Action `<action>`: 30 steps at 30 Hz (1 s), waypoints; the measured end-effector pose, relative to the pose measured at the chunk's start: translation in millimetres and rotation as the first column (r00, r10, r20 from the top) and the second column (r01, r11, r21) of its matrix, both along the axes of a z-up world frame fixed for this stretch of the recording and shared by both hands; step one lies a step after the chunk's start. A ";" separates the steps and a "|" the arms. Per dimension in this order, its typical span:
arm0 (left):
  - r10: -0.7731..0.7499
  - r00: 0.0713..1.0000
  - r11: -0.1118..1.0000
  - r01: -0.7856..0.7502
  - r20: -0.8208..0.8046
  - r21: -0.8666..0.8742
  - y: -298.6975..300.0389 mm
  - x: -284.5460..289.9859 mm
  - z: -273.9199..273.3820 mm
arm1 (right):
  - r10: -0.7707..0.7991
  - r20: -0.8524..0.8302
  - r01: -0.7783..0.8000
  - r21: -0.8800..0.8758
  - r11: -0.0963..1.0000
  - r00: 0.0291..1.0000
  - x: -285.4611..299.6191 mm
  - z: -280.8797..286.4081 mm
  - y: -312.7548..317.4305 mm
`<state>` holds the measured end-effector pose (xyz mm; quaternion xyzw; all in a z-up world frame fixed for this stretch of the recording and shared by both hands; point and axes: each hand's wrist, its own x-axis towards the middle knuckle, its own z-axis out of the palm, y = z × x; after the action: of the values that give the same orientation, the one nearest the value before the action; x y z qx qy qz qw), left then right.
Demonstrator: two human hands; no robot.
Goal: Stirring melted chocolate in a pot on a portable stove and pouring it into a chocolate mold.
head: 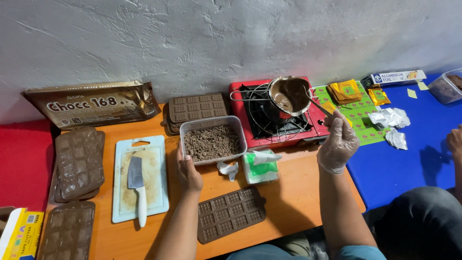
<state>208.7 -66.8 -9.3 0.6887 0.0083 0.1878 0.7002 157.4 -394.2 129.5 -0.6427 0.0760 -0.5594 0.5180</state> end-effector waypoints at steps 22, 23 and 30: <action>0.030 0.999 0.998 -0.029 0.016 -0.063 -5.3 0.3 -3.2 | 0.391 0.231 -0.394 0.821 0.413 0.891 -13.9 -51.8 10.7; 0.024 1.000 0.999 -0.024 0.009 -0.048 -4.6 0.3 -2.5 | 0.404 0.229 -0.398 0.823 0.405 0.886 -14.4 -49.2 13.5; 0.023 1.000 0.999 -0.023 0.013 -0.030 -4.5 2.4 -5.6 | 0.427 0.191 -0.376 0.832 0.408 0.884 -14.6 -38.8 33.5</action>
<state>211.2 -71.3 -14.9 0.6768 0.0146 0.2003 0.7082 142.8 -360.7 90.6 -0.3185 0.1967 -0.2913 0.8804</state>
